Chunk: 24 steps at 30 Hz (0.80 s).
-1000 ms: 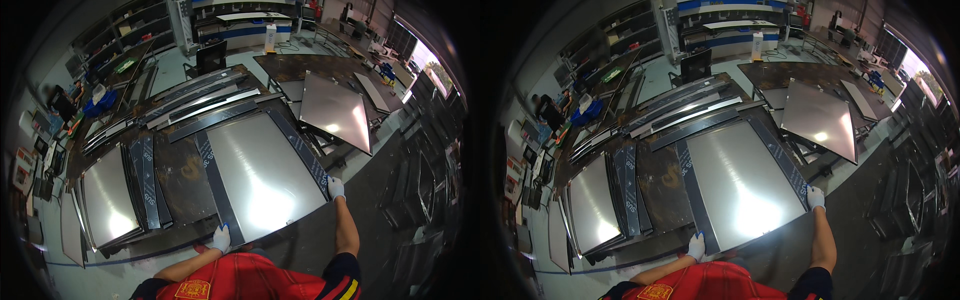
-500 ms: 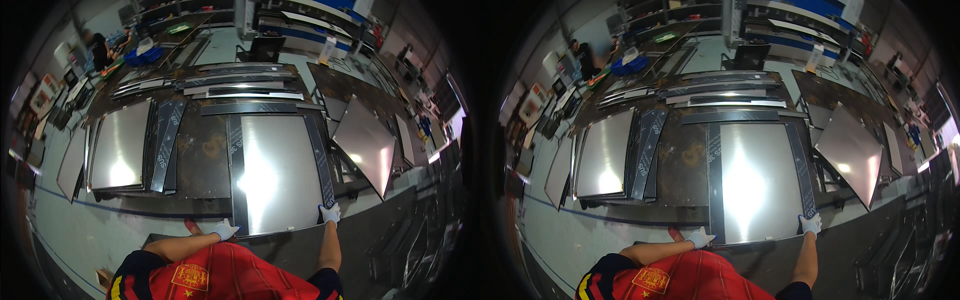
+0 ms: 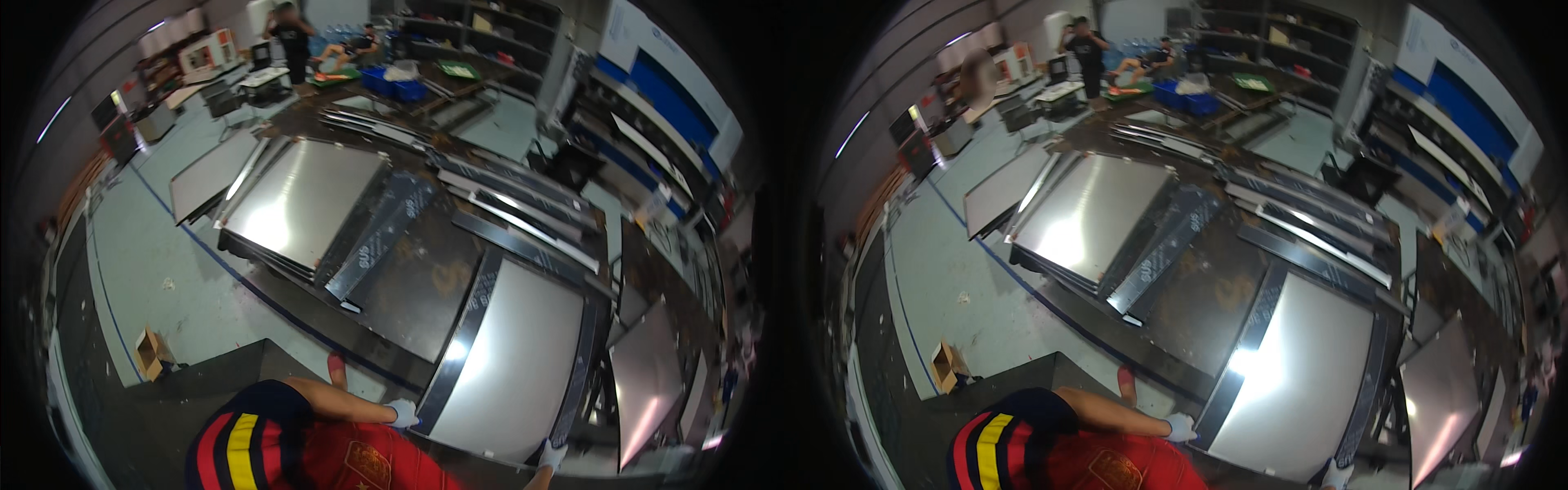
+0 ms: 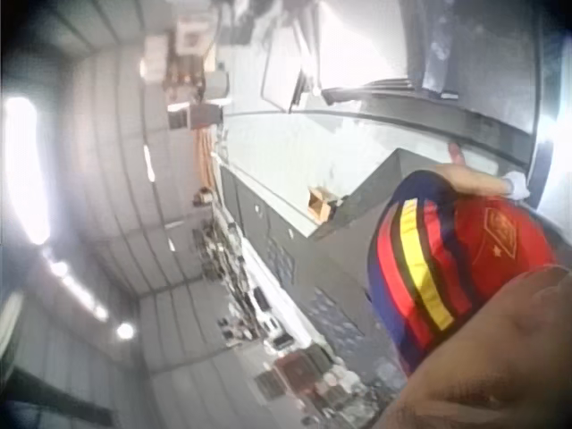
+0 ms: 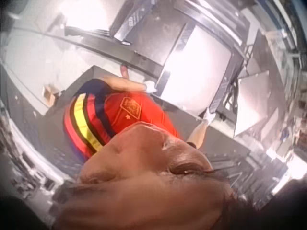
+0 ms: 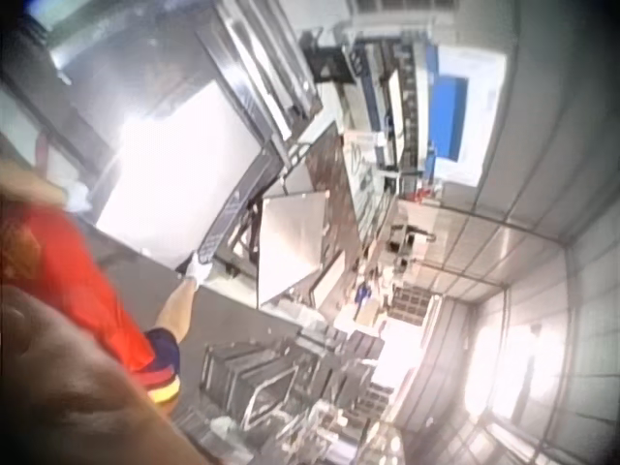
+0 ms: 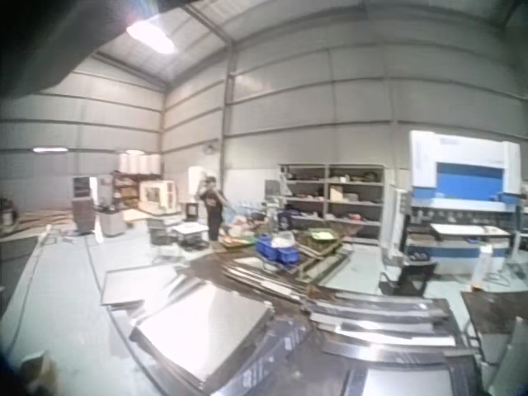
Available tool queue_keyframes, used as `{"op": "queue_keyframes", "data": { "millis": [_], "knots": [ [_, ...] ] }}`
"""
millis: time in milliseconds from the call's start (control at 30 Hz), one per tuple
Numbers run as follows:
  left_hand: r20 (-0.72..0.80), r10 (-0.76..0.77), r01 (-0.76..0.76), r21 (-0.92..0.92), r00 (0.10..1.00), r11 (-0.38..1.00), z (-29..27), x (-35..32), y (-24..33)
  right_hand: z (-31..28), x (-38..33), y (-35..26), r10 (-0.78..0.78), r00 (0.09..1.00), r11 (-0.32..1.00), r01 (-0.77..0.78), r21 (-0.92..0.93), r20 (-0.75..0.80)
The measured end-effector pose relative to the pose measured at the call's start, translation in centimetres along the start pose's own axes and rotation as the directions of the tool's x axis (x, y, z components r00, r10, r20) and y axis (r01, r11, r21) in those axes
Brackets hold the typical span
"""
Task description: The person arranges and stacks multiple stainless steel sheets on a workbench. They handle the sheets one by one, aligning them and placing them into a growing pile. The person wears gloves and works in a workshop environment with other workers visible in the background.
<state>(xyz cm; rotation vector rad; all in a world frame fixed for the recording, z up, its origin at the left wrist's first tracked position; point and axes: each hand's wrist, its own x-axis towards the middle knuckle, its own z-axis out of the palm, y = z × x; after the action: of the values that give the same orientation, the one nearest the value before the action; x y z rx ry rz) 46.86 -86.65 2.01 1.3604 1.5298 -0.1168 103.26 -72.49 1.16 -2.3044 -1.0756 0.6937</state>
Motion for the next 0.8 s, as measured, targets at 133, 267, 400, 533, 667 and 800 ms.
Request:
{"op": "queue_keyframes", "data": {
  "millis": [133,267,400,533,667,800],
  "knots": [
    [-0.083,0.073,-0.074,-0.002,0.994,0.997,-1.0,-0.1,-1.0,3.8,-2.0,-10.5,-0.227,0.949,0.974,0.218,-0.064,-0.219],
    [0.084,0.036,0.019,-0.572,0.996,0.82,-1.3,-1.2,-3.9,8.7,-9.7,-31.5,-0.486,0.864,0.622,0.449,0.641,-0.133],
    [-0.017,-0.173,0.086,-0.818,0.985,0.569,-2.9,-2.2,-9.9,8.1,-23.4,-52.8,-0.863,0.491,0.115,0.42,0.9,-0.119],
    [-0.071,-0.36,0.016,-0.973,0.93,0.232,-5.0,-4.9,-18.8,3.8,-36.7,-66.9,-0.95,0.106,-0.223,0.426,0.877,-0.293],
    [-0.331,-0.5,-0.402,-0.915,0.8,-0.038,-4.9,-9.8,-28.3,1.3,-44.5,-76.0,-0.85,-0.003,-0.514,0.216,0.83,-0.526],
    [-0.071,-0.546,-0.371,-0.805,0.835,-0.463,-3.7,-14.5,-36.5,4.2,-48.0,-84.1,-0.877,-0.079,-0.471,0.337,0.816,-0.474]
  ]
}}
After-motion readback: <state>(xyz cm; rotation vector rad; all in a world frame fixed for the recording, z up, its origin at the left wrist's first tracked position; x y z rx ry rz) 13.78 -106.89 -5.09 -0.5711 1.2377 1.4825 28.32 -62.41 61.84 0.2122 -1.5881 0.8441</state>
